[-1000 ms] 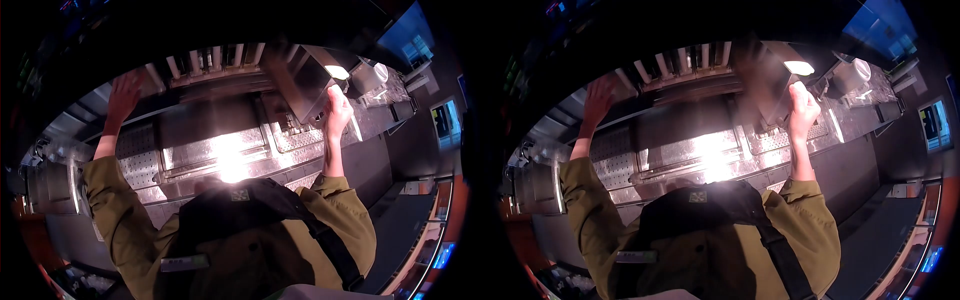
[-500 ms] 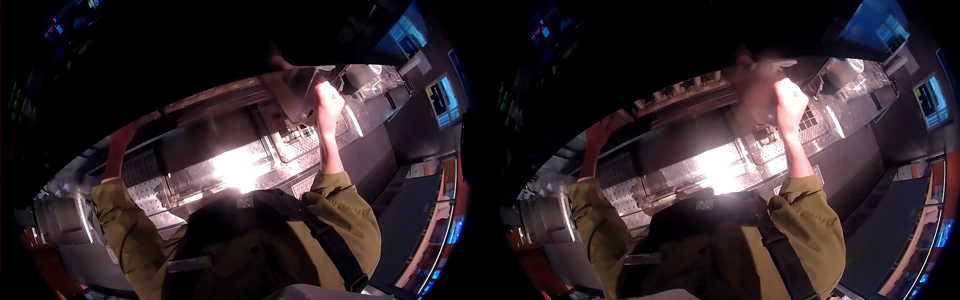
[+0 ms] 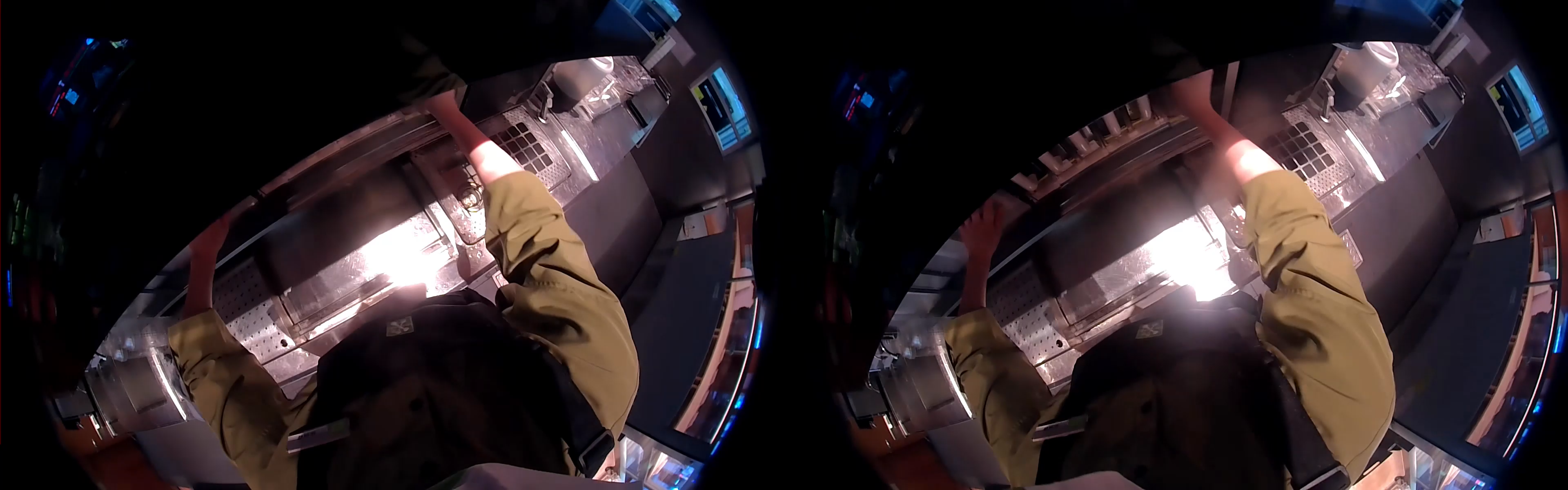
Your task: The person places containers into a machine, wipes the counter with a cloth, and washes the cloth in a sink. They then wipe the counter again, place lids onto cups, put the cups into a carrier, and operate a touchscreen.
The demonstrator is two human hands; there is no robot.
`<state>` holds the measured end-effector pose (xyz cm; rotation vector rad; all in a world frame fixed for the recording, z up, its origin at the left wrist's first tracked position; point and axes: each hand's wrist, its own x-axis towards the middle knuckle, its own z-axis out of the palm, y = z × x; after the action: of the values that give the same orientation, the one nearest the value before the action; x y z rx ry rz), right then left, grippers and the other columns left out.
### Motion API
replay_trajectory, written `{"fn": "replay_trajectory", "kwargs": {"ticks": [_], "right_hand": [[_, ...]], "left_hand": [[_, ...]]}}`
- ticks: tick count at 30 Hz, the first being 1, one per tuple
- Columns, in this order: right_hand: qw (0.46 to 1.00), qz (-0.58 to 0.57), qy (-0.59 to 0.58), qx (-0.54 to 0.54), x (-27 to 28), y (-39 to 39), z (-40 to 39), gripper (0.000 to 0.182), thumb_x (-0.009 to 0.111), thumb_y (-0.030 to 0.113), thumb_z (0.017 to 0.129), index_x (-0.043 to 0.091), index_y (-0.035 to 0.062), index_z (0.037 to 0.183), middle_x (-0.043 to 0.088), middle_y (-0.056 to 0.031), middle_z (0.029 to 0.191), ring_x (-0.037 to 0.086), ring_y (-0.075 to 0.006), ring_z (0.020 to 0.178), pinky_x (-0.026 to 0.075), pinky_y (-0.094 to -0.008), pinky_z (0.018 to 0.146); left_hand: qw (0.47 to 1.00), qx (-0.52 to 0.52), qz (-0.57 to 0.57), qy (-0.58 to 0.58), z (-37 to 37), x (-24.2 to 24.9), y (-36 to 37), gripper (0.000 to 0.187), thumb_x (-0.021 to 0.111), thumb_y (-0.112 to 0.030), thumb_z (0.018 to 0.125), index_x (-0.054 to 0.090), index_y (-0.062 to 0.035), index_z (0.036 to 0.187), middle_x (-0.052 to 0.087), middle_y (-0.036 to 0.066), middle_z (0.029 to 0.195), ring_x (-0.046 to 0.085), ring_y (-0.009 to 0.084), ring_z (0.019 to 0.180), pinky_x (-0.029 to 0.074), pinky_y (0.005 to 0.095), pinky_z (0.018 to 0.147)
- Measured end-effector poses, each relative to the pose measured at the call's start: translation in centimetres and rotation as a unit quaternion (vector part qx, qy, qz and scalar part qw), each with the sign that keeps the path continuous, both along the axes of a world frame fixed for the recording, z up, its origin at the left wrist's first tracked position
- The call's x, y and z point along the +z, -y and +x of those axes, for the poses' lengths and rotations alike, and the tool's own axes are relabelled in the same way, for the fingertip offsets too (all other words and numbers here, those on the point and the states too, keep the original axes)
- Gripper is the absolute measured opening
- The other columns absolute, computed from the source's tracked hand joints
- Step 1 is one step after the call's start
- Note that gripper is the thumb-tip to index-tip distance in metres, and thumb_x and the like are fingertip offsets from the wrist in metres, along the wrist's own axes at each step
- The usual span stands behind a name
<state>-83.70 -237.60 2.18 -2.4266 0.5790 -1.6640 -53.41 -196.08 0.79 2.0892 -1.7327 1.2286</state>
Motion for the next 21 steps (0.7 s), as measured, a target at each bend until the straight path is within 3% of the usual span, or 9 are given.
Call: {"fn": "replay_trajectory", "kwargs": {"ticks": [1, 3, 6, 11, 14, 16, 19, 20, 21], "right_hand": [[1.000, -0.010, -0.008, -0.019, -0.8, 0.7, 0.8, 0.022, 0.055, 0.025, 0.077, 0.057, 0.0034, 0.078, 0.057, -0.0084, 0.070, 0.054, -0.0212, 0.066, 0.042, -0.0357, 0.061], [0.998, -0.020, -0.020, -0.061, -2.7, 1.7, 2.4, 0.023, 0.053, 0.025, 0.078, 0.056, 0.0035, 0.083, 0.057, -0.0088, 0.076, 0.053, -0.0214, 0.073, 0.042, -0.0353, 0.066], [0.992, -0.027, -0.042, -0.120, -5.2, 3.5, 4.6, 0.025, 0.050, 0.026, 0.081, 0.055, 0.0037, 0.092, 0.057, -0.0093, 0.086, 0.053, -0.0218, 0.082, 0.040, -0.0347, 0.073], [0.971, -0.041, -0.082, -0.219, -8.5, 7.5, 8.6, 0.032, 0.044, 0.027, 0.085, 0.052, 0.0040, 0.106, 0.058, -0.0102, 0.103, 0.052, -0.0225, 0.099, 0.038, -0.0336, 0.085], [0.993, 0.002, -0.046, -0.112, -3.2, 5.8, 7.4, 0.032, 0.048, 0.030, 0.083, 0.056, 0.0048, 0.100, 0.061, -0.0135, 0.095, 0.056, -0.0291, 0.091, 0.043, -0.0384, 0.080], [0.994, 0.040, 0.032, -0.099, -2.1, 2.0, 4.0, 0.037, 0.049, 0.039, 0.082, 0.060, 0.0047, 0.089, 0.061, -0.0181, 0.085, 0.058, -0.0370, 0.081, 0.046, -0.0442, 0.072], [0.967, 0.176, -0.170, -0.070, 1.9, -0.1, -0.8, 0.043, 0.047, 0.044, 0.083, 0.056, 0.0036, 0.093, 0.060, -0.0195, 0.087, 0.057, -0.0362, 0.084, 0.045, -0.0431, 0.073], [0.959, 0.284, 0.001, -0.010, 5.7, -4.6, -4.8, 0.048, 0.046, 0.048, 0.083, 0.052, 0.0038, 0.099, 0.060, -0.0191, 0.089, 0.058, -0.0357, 0.084, 0.045, -0.0428, 0.073], [0.945, 0.327, 0.027, 0.014, 4.8, -5.1, -7.5, 0.048, 0.046, 0.048, 0.083, 0.049, 0.0052, 0.104, 0.060, -0.0187, 0.090, 0.058, -0.0346, 0.085, 0.045, -0.0423, 0.074]], "left_hand": [[0.983, -0.008, -0.007, -0.183, -0.4, -1.0, 0.6, 0.035, 0.056, -0.039, 0.081, 0.054, -0.0192, 0.110, 0.053, 0.006, 0.100, 0.055, 0.0252, 0.086, 0.046, 0.0376, 0.068], [0.982, 0.015, -0.005, -0.187, -2.8, 0.4, 2.4, 0.035, 0.055, -0.041, 0.081, 0.054, -0.0195, 0.109, 0.053, 0.006, 0.096, 0.055, 0.0250, 0.084, 0.046, 0.0375, 0.067], [0.987, 0.054, 0.004, 0.153, -5.9, 2.8, 5.3, 0.037, 0.055, -0.043, 0.080, 0.053, -0.0201, 0.110, 0.053, 0.006, 0.092, 0.055, 0.0251, 0.083, 0.046, 0.0383, 0.066], [0.973, -0.011, -0.101, 0.209, -4.2, 0.2, 10.0, 0.039, 0.055, -0.042, 0.080, 0.052, -0.0232, 0.114, 0.055, 0.005, 0.095, 0.055, 0.0251, 0.084, 0.046, 0.0391, 0.066], [0.995, 0.010, 0.024, 0.094, -8.6, 1.3, 10.4, 0.041, 0.055, -0.041, 0.080, 0.050, -0.0249, 0.117, 0.056, 0.004, 0.101, 0.055, 0.0253, 0.088, 0.046, 0.0404, 0.069], [0.998, -0.012, 0.046, 0.051, -11.7, 2.6, 11.9, 0.052, 0.054, -0.038, 0.080, 0.040, -0.0252, 0.128, 0.044, 0.006, 0.124, 0.043, 0.0273, 0.111, 0.037, 0.0452, 0.087], [0.994, -0.033, 0.097, 0.046, -15.0, 5.4, 15.0, 0.060, 0.054, -0.038, 0.079, 0.031, -0.0255, 0.133, 0.035, 0.005, 0.134, 0.041, 0.0251, 0.115, 0.035, 0.0411, 0.092], [0.992, -0.041, 0.108, 0.057, -16.2, 6.0, 16.2, 0.062, 0.055, -0.038, 0.079, 0.029, -0.0256, 0.134, 0.035, 0.004, 0.135, 0.043, 0.0237, 0.113, 0.036, 0.0381, 0.092], [0.991, -0.057, 0.108, 0.059, -17.4, 6.5, 17.6, 0.062, 0.054, -0.037, 0.079, 0.029, -0.0254, 0.134, 0.033, 0.004, 0.136, 0.040, 0.0235, 0.116, 0.034, 0.0382, 0.094]]}}
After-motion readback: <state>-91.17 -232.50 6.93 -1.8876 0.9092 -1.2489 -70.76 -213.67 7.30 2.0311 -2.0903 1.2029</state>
